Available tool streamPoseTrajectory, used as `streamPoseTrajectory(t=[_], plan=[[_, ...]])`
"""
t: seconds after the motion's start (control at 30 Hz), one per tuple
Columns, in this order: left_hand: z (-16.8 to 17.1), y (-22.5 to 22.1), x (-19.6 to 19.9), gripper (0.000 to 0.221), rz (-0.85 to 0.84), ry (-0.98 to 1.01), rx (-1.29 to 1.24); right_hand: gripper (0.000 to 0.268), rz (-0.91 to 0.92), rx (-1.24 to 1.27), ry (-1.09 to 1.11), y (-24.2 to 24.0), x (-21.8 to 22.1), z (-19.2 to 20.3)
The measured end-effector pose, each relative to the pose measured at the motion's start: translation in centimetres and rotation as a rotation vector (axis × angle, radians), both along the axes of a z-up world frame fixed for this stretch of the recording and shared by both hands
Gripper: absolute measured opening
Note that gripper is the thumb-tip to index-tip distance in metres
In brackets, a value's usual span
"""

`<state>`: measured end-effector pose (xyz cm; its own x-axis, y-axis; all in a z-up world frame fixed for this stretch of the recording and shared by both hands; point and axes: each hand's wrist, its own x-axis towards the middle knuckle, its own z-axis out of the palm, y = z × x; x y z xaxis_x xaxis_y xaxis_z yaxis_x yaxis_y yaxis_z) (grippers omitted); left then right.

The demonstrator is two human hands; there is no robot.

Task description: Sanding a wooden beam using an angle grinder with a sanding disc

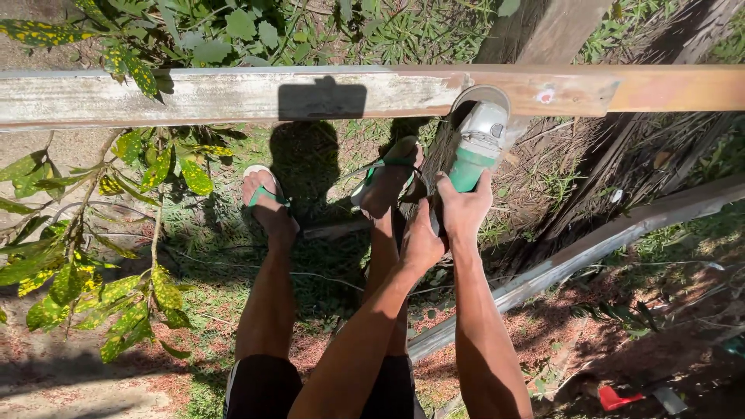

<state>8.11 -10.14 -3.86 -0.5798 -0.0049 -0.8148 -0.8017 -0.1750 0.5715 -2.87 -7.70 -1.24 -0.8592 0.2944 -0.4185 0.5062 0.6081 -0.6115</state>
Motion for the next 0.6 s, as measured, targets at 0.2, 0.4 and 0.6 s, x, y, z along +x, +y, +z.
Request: streamPoseTrajectory(t=[0.2, 0.4, 0.6], plan=[[-4.0, 1.7, 2.6, 0.082, -0.095, -0.015, -0.374, 0.046, 0.069, 0.024, -0.008, -2.4, 0.5, -1.0], [-0.1, -1.5, 1.9, 0.071, 0.218, 0.050, -0.347, 0.045, 0.153, 0.017, -0.079, -5.5, 0.7, 1.1], [1.8, -2.1, -0.9, 0.082, 0.091, -0.030, -0.120, 0.048, 0.072, 0.037, -0.012, -0.5, 0.7, -1.2]])
